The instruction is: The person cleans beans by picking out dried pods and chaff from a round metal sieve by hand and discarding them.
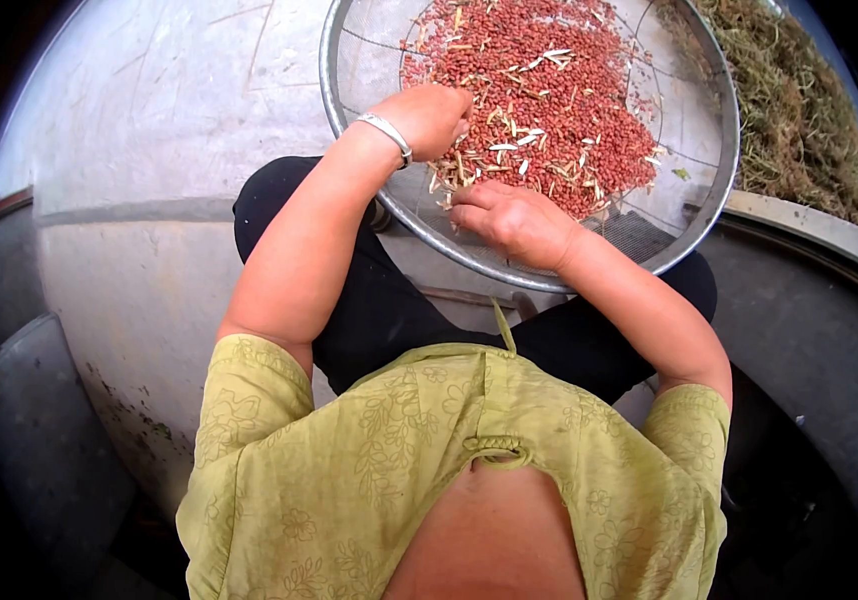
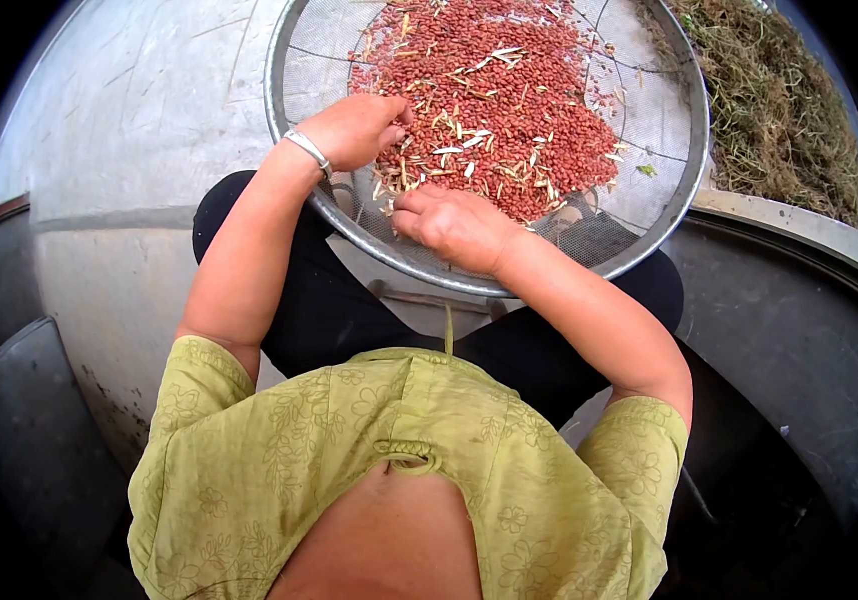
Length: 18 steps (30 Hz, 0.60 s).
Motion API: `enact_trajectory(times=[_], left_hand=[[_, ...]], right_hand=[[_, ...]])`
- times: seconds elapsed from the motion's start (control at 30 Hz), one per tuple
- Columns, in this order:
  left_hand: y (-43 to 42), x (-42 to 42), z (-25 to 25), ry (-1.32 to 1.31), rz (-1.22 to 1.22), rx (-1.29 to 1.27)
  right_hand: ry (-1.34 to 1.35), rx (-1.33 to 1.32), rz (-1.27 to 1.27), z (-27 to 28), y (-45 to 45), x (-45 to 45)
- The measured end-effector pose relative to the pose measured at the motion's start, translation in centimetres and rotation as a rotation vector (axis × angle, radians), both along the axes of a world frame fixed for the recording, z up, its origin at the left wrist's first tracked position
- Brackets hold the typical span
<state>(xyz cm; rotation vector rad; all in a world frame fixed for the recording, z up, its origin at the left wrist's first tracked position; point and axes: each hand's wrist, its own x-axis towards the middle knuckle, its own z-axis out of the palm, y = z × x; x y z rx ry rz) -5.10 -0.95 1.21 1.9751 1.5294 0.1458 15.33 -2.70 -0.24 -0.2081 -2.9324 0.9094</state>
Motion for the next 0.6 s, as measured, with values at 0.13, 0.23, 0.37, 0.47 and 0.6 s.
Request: enact_trajectory(times=[0.13, 0.23, 0.37, 0.47, 0.6], left_hand=[[0.3, 0.4, 0.7, -0.175, 0.071, 0.01], [0.8, 1.2, -0.1, -0.563, 0.269, -0.202], [0.8, 3.0, 1.1, -1.332, 0.53, -0.611], [0.5, 3.5, 0.3, -1.625, 0.404, -0.777], [0.0, 4.1, -0.2, -1.73, 0.359, -0.797]], right_hand=[[0.168, -0.427, -0.353, 0.2, 1.5, 0.4], [0.188, -1.251, -0.825, 2.4, 3.6, 0.9], [0.338, -1.629, -0.912, 4.2, 5.6, 1.7], [0.333, -1.605, -0.866, 5.0, 6.0, 1.5], [0.154, -0.885, -0.726, 6.6, 5.6, 1.0]])
